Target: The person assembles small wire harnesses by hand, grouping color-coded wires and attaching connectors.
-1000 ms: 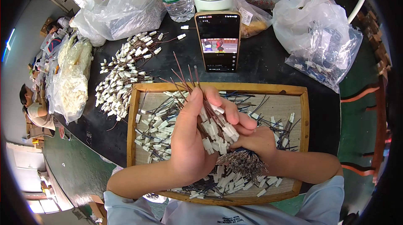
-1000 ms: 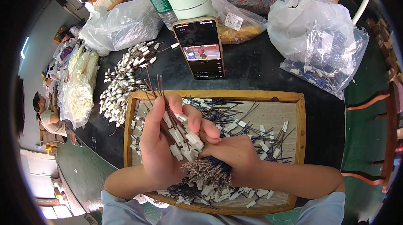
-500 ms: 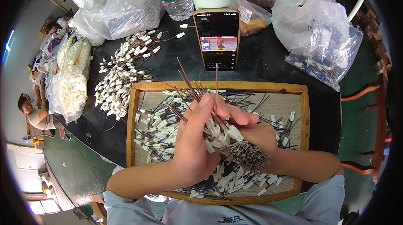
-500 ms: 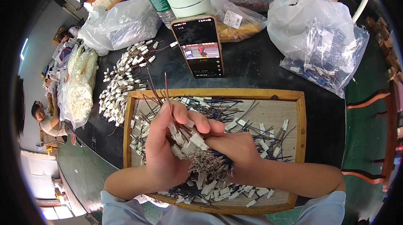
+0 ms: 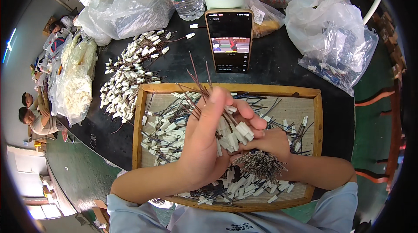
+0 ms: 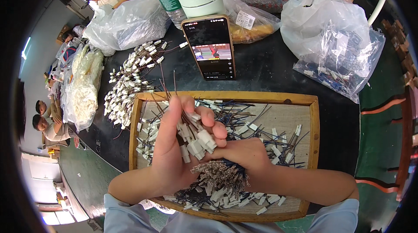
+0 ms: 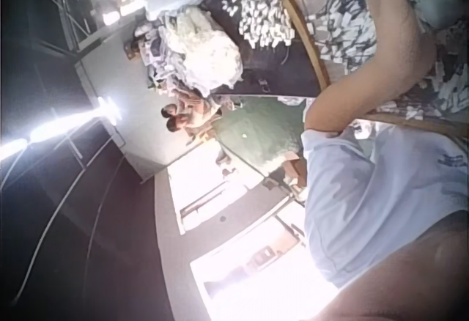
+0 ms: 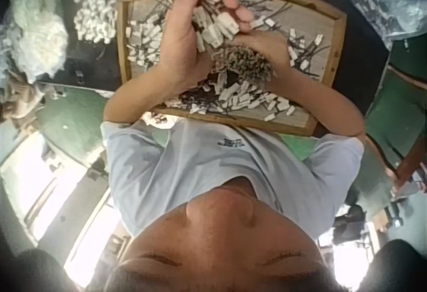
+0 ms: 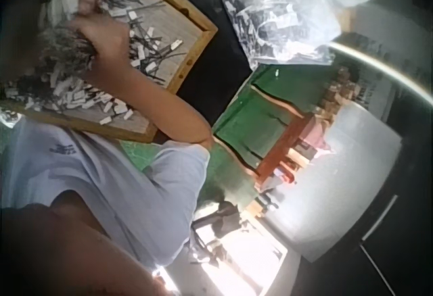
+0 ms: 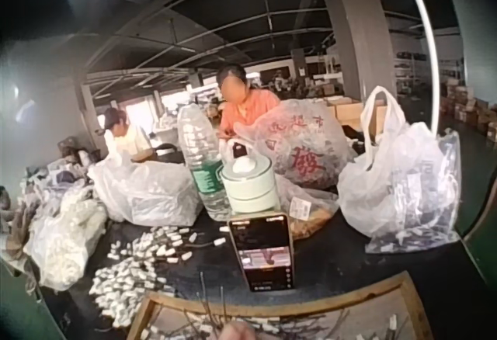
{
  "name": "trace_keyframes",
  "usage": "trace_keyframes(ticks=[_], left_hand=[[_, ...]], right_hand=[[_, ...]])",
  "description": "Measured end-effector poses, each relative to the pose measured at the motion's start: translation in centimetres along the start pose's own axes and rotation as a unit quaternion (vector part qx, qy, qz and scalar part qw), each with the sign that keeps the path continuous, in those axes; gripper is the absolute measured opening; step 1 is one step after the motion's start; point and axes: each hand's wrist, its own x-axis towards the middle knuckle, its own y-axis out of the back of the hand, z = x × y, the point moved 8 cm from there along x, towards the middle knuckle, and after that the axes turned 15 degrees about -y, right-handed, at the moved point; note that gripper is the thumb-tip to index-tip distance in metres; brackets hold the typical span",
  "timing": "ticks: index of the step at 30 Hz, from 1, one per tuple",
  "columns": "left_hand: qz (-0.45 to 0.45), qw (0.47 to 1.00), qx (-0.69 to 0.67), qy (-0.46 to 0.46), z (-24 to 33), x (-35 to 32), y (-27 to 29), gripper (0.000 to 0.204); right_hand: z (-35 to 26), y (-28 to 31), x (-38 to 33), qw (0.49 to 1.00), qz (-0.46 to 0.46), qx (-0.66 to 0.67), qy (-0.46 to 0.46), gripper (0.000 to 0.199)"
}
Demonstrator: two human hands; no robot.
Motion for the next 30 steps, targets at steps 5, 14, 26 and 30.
trace_keyframes(ticks=[5, 14, 26, 30], left_hand=[[-0.020, 0.994, 0.105, -0.012, 0.4, 0.1, 0.3, 0.030], [0.036, 0.999, -0.036, -0.019, 1.6, 0.9, 1.2, 0.024], [-0.126, 0.984, 0.080, 0.097, 2.8, 1.4, -0.2, 0.024], [-0.170, 0.972, 0.157, 0.035, 4.3, 3.5, 1.1, 0.025]], right_hand=[[0.0, -0.4, -0.1, 0.999, -0.032, -0.030, 0.014, 0.043], [-1.2, -0.6, 0.6, 0.998, -0.058, 0.005, -0.006, 0.052], [1.2, -0.3, 1.6, 0.966, -0.069, 0.083, -0.233, 0.013], [2.8, 0.3, 1.1, 0.902, 0.009, 0.302, -0.309, 0.016]])
